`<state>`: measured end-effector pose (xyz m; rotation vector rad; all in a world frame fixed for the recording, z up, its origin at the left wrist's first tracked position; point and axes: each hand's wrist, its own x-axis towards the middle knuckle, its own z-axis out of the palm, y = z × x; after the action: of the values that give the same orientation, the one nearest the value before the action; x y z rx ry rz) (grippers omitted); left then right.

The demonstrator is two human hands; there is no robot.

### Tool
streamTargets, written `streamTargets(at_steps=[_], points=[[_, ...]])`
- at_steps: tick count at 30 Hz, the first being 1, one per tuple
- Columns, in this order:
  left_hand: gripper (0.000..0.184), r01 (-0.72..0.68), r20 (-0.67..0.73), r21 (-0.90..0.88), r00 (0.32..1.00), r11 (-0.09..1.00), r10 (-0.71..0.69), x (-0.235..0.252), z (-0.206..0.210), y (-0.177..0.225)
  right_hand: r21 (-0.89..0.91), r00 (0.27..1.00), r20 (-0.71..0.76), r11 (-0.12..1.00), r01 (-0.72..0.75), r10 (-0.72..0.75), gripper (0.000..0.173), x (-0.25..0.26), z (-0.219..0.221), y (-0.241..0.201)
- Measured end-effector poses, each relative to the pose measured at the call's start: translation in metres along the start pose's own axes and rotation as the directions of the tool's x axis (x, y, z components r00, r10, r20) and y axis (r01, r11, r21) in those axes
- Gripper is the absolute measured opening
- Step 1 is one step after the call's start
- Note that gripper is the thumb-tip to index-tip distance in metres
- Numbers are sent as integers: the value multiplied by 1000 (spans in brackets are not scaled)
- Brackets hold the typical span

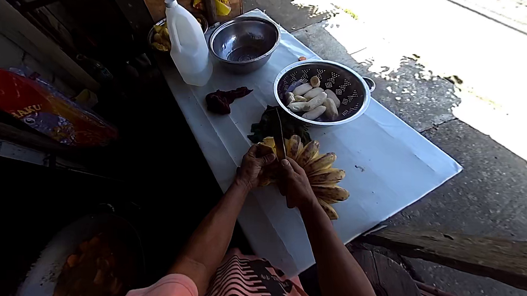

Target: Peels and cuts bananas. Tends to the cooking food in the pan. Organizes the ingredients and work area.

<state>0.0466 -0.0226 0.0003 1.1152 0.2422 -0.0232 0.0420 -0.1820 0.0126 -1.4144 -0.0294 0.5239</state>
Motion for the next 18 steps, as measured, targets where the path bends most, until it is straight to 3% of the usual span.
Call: streamTargets(at_steps=[3,6,8,11,13,14,16,18], points=[[42,2,-29,149,1000,989,2,1,1,4,60,1000,-11,998,-3,4,38,7,0,1],[58,106,-158,340,986,934,-54,0,13,8,20,1000,8,1000,5,-5,39,7,3,7],[55,80,-154,412,988,908,-17,-1,16,10,29,1000,8,1000,8,-8,38,7,0,7],[70,8,-41,671,999,741,26,-15,9,15,49,999,-54,999,5,-3,37,10,-7,5],[72,37,-62,765,998,643,16,-24,6,18,58,997,-79,998,5,-1,36,8,-5,0],[67,57,-107,742,994,668,34,-26,4,17,69,995,-100,997,20,-13,35,4,-1,-2],[53,72,-193,541,980,838,40,-27,2,15,64,985,-148,994,94,-84,32,-6,8,-3],[45,69,-228,298,974,952,1,-28,1,17,-111,971,-127,976,189,-202,51,-11,13,4]])
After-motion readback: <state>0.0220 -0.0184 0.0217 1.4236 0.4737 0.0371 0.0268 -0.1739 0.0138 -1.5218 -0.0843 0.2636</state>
